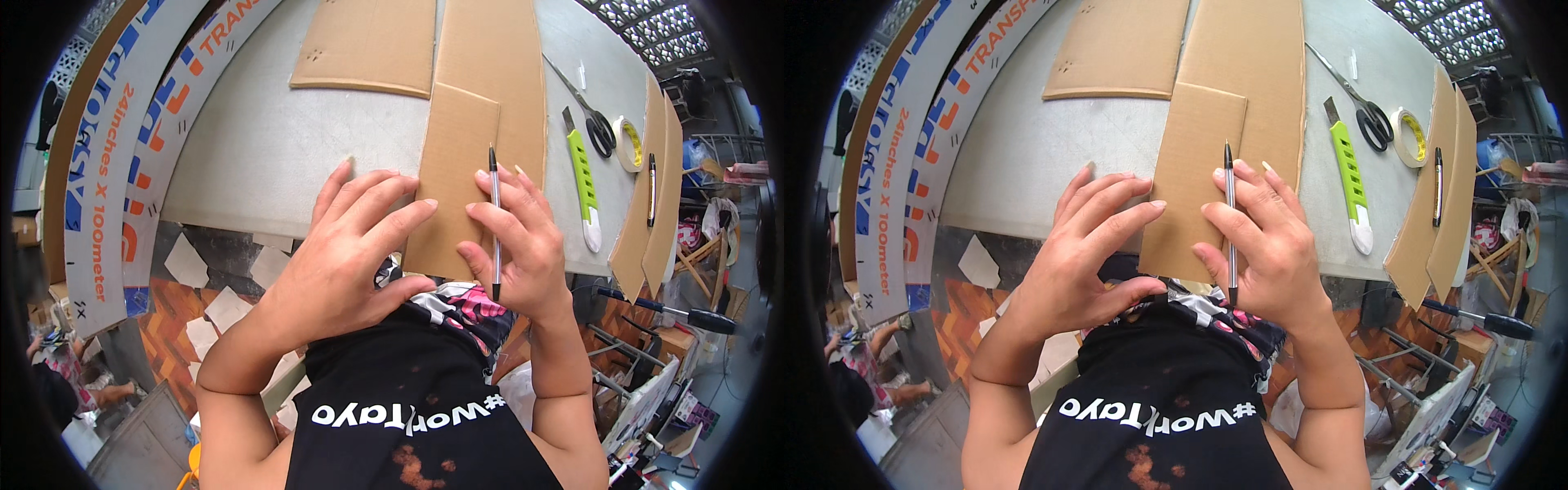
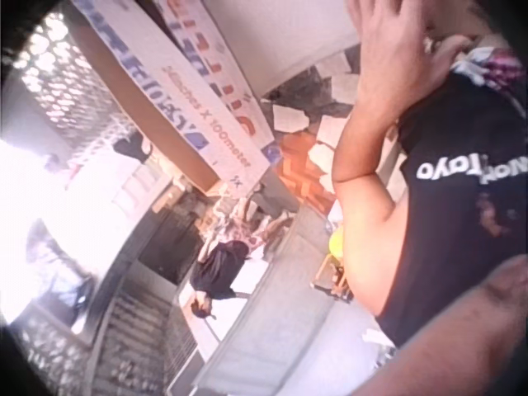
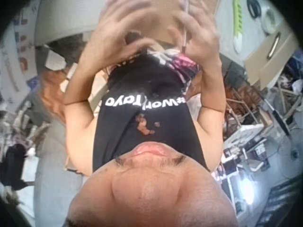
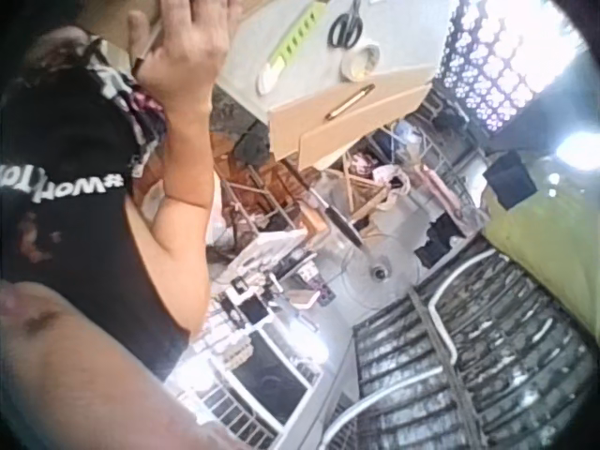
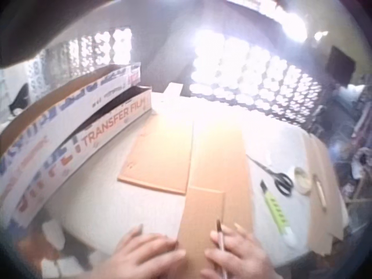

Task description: The person marks and cuts a large piece of cardboard on a table using a utility knife and a pen. They align smaller cardboard pieces, trace outlines, and cut along marked lines to produce shaped pieces.

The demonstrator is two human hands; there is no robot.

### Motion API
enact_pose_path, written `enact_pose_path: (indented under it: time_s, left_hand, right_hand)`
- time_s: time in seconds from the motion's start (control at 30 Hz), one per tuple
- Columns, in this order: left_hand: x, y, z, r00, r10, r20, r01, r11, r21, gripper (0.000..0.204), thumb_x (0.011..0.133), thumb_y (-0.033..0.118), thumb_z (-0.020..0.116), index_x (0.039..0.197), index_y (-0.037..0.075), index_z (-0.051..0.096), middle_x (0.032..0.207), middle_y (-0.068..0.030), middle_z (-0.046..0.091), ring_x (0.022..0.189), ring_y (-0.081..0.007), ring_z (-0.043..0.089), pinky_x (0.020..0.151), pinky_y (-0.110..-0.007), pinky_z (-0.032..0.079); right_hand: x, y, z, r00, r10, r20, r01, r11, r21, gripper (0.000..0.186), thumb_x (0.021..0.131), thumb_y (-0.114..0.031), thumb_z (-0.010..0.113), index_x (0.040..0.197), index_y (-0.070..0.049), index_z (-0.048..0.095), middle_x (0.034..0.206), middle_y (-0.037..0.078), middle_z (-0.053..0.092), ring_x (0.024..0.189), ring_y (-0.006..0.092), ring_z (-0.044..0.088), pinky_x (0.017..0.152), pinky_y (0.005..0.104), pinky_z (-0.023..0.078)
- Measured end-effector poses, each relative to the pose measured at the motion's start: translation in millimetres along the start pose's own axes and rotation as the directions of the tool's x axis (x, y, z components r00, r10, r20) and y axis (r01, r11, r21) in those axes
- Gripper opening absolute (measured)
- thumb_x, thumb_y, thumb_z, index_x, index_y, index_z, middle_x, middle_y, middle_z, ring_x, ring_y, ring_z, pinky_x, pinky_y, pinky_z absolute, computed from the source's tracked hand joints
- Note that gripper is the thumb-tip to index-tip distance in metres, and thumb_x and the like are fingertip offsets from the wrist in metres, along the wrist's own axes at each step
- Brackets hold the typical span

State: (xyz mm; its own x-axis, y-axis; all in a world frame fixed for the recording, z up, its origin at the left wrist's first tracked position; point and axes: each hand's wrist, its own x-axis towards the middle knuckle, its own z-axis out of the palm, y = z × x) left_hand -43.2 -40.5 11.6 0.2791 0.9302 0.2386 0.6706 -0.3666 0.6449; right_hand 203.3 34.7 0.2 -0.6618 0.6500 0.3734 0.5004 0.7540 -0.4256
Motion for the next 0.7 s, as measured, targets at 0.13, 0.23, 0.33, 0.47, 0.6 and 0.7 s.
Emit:
enact_pose_path:
  time_s: [0.13, 0.23, 0.33, 0.47, 0.6, 0.7]
  left_hand:
    - [15.6, -15.6, 1.5, 0.995, 0.055, -0.083, -0.053, 0.998, 0.027, 0.059, 0.08, 0.018, 0.086, 0.134, 0.006, 0.065, 0.143, -0.0157, 0.06, 0.138, -0.0374, 0.052, 0.12, -0.056, 0.036]
    - [34.6, -23.5, 0.7, 0.984, 0.15, -0.098, -0.138, 0.983, 0.122, 0.059, 0.081, 0.017, 0.084, 0.135, 0.005, 0.063, 0.143, -0.0161, 0.06, 0.138, -0.0384, 0.052, 0.119, -0.054, 0.039]
    - [49.4, -25.4, -3.6, 0.982, 0.172, -0.075, -0.166, 0.983, 0.085, 0.058, 0.081, 0.018, 0.084, 0.134, 0.004, 0.064, 0.144, -0.0172, 0.059, 0.139, -0.0393, 0.051, 0.119, -0.052, 0.04]
    - [56.7, -34.3, 0.6, 0.983, 0.179, -0.039, -0.178, 0.983, 0.043, 0.06, 0.08, 0.021, 0.086, 0.132, 0.002, 0.065, 0.146, -0.0195, 0.056, 0.141, -0.0418, 0.048, 0.119, -0.052, 0.04]
    - [56.9, -37.7, 0.4, 0.983, 0.184, 0.026, -0.185, 0.981, 0.065, 0.061, 0.079, 0.023, 0.088, 0.131, 0.0, 0.065, 0.148, -0.0211, 0.054, 0.143, -0.0439, 0.046, 0.12, -0.052, 0.039]
    - [59.6, -35.7, 0.9, 0.985, 0.165, 0.052, -0.168, 0.984, 0.063, 0.06, 0.078, 0.023, 0.088, 0.128, -0.001, 0.066, 0.147, -0.0214, 0.054, 0.144, -0.0444, 0.045, 0.122, -0.052, 0.037]
  right_hand:
    - [4.5, -4.2, -0.9, 1.0, 0.005, -0.005, -0.005, 1.0, 0.003, 0.036, 0.079, -0.025, 0.086, 0.107, -0.006, 0.072, 0.129, 0.019, 0.069, 0.128, 0.0404, 0.063, 0.112, 0.057, 0.044]
    - [3.8, -4.4, -0.5, 1.0, 0.006, -0.004, -0.006, 1.0, 0.008, 0.037, 0.078, -0.024, 0.086, 0.107, -0.006, 0.072, 0.128, 0.019, 0.069, 0.128, 0.0407, 0.063, 0.112, 0.0571, 0.044]
    - [4.1, -4.4, -0.2, 1.0, -0.001, 0.0, 0.001, 1.0, 0.009, 0.038, 0.078, -0.025, 0.086, 0.107, -0.006, 0.072, 0.129, 0.019, 0.069, 0.128, 0.0408, 0.063, 0.112, 0.0569, 0.044]
    - [4.2, -4.3, 0.4, 1.0, 0.005, 0.007, -0.005, 1.0, 0.02, 0.038, 0.078, -0.026, 0.086, 0.108, -0.007, 0.073, 0.128, 0.019, 0.069, 0.129, 0.0405, 0.062, 0.112, 0.0562, 0.044]
    - [5.6, -4.0, -0.7, 1.0, 0.008, 0.003, -0.008, 1.0, 0.01, 0.037, 0.08, -0.027, 0.085, 0.108, -0.007, 0.073, 0.128, 0.019, 0.069, 0.129, 0.0403, 0.062, 0.113, 0.0554, 0.043]
    - [4.6, -5.5, -2.5, 1.0, 0.018, 0.02, -0.019, 1.0, 0.025, 0.036, 0.08, -0.027, 0.084, 0.108, -0.007, 0.072, 0.128, 0.018, 0.069, 0.129, 0.0402, 0.062, 0.113, 0.0548, 0.043]
